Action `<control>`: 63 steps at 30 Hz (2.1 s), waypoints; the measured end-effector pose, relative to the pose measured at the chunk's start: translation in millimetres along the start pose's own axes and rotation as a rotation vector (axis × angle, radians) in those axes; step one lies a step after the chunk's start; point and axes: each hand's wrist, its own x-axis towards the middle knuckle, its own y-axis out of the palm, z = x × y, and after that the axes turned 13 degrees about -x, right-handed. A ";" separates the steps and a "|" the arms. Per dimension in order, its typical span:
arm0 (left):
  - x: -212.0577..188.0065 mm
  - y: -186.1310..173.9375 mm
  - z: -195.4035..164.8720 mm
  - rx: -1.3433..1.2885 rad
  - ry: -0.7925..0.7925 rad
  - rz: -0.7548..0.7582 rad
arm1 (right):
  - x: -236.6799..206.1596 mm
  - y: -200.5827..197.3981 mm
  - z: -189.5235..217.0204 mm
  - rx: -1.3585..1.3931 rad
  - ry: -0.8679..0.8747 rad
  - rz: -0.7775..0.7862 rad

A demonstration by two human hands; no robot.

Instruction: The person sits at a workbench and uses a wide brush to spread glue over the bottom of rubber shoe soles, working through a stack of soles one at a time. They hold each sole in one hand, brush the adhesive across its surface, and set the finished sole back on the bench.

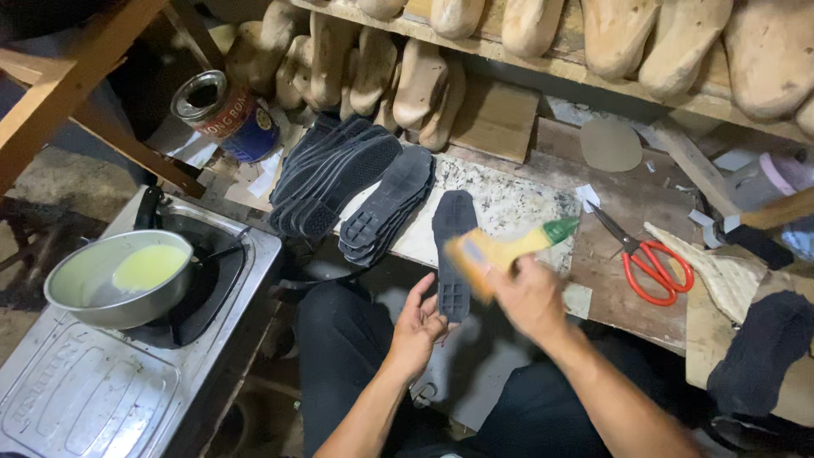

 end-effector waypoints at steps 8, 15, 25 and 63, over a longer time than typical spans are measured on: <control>9.9 -13.4 17.0 0.018 0.011 0.079 | -43.4 -5.6 -11.4 -0.009 0.093 0.197; 10.8 -18.5 0.7 -0.016 -0.042 -0.019 | -60.6 3.8 -36.4 0.114 0.064 0.533; -10.2 -6.3 -31.8 -0.004 -0.053 -0.102 | 27.1 -15.7 -109.6 0.400 0.402 0.298; -44.7 -37.7 47.7 0.313 -0.196 0.210 | -165.8 -117.4 -216.8 -0.435 0.600 -0.288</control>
